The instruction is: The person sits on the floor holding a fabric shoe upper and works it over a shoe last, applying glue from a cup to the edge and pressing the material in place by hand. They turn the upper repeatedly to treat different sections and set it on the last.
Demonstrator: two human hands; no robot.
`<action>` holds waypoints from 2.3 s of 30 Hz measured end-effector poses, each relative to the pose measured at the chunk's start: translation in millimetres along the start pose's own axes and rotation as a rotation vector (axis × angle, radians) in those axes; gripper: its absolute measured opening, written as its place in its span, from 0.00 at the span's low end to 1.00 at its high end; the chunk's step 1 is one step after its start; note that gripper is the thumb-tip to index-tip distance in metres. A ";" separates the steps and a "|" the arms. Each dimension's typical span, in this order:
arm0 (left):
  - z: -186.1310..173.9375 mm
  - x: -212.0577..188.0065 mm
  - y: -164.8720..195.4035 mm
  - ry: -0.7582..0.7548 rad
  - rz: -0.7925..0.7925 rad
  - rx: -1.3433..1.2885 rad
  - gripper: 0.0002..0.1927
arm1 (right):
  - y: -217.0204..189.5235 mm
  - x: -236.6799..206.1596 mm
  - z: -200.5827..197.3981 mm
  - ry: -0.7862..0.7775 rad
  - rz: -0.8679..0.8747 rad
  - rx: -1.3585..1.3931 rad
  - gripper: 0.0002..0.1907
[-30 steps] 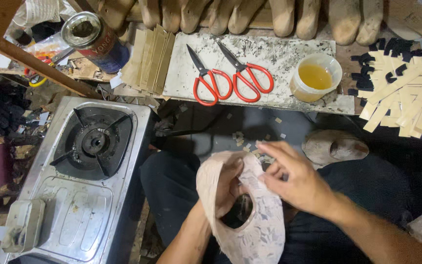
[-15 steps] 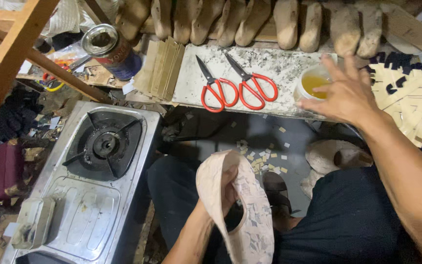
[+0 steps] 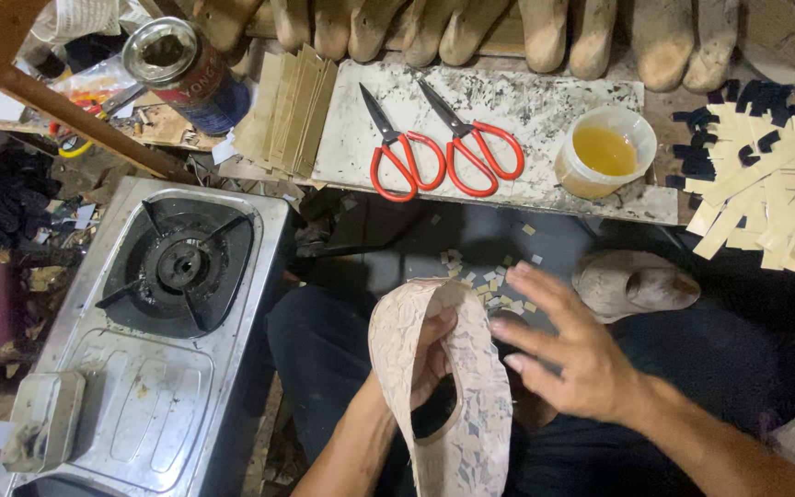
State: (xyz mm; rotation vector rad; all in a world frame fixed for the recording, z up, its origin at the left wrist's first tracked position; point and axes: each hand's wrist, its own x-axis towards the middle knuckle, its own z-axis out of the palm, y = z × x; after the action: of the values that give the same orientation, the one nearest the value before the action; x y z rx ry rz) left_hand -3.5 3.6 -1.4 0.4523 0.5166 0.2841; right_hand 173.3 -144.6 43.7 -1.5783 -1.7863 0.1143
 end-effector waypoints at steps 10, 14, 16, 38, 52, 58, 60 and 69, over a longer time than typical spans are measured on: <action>-18.1 8.9 -13.9 -0.228 0.212 -0.070 0.15 | 10.7 -4.5 12.1 0.005 -0.026 -0.024 0.31; -18.2 2.2 -6.2 0.016 0.033 0.050 0.16 | 8.2 -8.3 9.4 0.001 -0.082 0.016 0.26; -12.0 1.5 -4.9 -0.110 0.185 0.112 0.14 | 10.0 -8.5 10.5 0.057 -0.078 -0.029 0.27; -74.1 1.2 -31.2 -0.129 0.038 0.027 0.13 | 48.1 36.7 -37.5 -0.012 0.373 -0.298 0.20; -90.8 -5.4 -30.1 -0.059 -0.012 0.064 0.15 | 145.7 41.2 -94.5 0.034 0.249 -0.582 0.25; -60.1 2.6 -24.8 -0.089 -0.016 0.032 0.15 | 70.2 7.7 -61.8 0.076 0.345 -0.173 0.07; -44.1 3.1 -19.9 -0.084 -0.020 0.029 0.14 | 41.2 1.1 -41.1 0.025 0.273 0.009 0.13; -13.4 -0.6 -15.3 -0.174 -0.073 0.020 0.13 | 6.2 -25.5 27.6 -0.002 0.021 0.002 0.26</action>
State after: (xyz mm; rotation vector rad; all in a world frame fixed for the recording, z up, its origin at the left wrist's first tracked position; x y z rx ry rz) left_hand -8.9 -5.2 -18.9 0.4717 0.3649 0.1676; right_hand 162.1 -155.0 8.9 -1.5961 -1.7713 0.1273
